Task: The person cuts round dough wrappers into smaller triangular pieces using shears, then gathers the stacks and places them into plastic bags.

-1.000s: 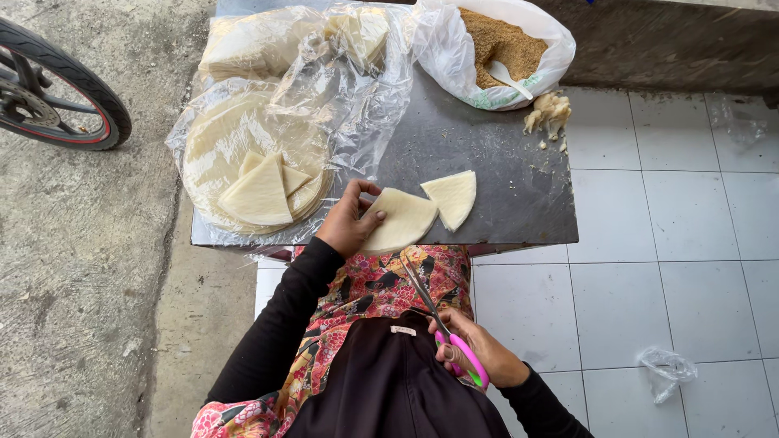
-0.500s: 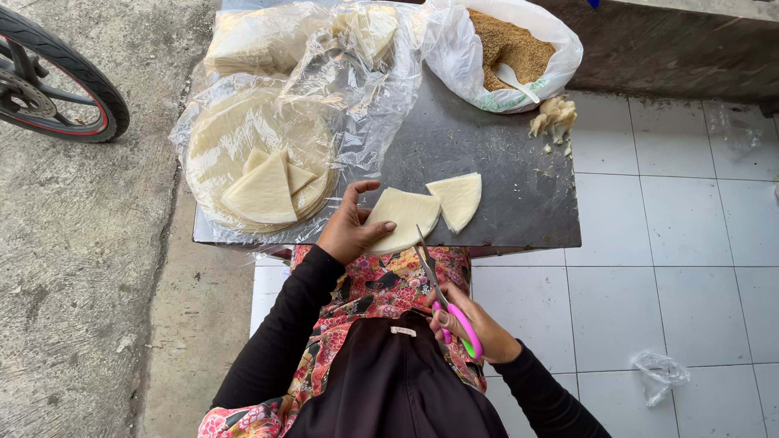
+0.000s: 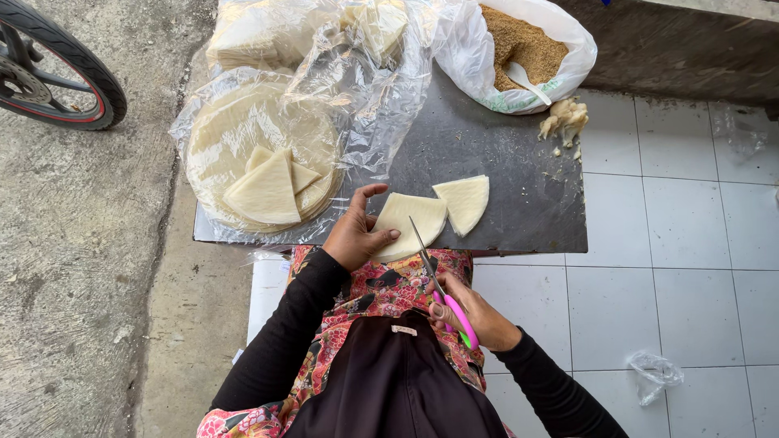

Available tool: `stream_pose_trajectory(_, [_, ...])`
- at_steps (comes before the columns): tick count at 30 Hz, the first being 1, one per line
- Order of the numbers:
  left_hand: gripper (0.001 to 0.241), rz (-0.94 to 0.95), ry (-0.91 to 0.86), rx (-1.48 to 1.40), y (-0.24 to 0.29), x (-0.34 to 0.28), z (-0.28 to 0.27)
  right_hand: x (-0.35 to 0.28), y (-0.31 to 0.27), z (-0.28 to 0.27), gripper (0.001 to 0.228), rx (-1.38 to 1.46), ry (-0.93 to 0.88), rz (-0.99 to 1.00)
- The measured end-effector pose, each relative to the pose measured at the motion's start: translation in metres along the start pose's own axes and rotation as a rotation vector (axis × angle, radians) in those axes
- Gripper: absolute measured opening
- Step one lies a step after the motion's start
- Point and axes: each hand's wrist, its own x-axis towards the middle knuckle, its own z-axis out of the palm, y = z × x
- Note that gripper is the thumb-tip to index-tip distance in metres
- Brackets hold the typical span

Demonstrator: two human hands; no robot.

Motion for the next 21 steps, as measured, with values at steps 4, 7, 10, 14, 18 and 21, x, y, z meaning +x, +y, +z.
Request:
stream_pose_trajectory(4, [0.081, -0.007, 0.005, -0.041, -0.001, 0.000, 0.003, 0.001, -0.004, -0.002, 0.056, -0.037, 0.019, 0.026])
stream_pose_trajectory(7, [0.082, 0.019, 0.046, 0.043, -0.003, -0.002, 0.005, 0.002, -0.004, -0.002, 0.056, -0.031, 0.041, 0.043])
stream_pose_trajectory(10, [0.082, 0.089, 0.061, 0.060, -0.005, -0.006, 0.008, 0.000, -0.001, 0.000, 0.056, 0.038, 0.044, 0.041])
stream_pose_trajectory(14, [0.082, 0.189, 0.117, 0.140, -0.004, -0.016, 0.012, 0.001, 0.002, 0.002, 0.057, 0.030, 0.067, 0.021])
stream_pose_trajectory(18, [0.072, 0.047, 0.142, 0.174, -0.001, -0.023, 0.011, 0.002, 0.003, 0.001, 0.056, -0.032, 0.083, 0.025])
stream_pose_trajectory(21, [0.068, 0.112, 0.186, 0.248, -0.004, -0.022, 0.013, 0.001, 0.001, 0.002, 0.055, 0.015, 0.071, 0.017])
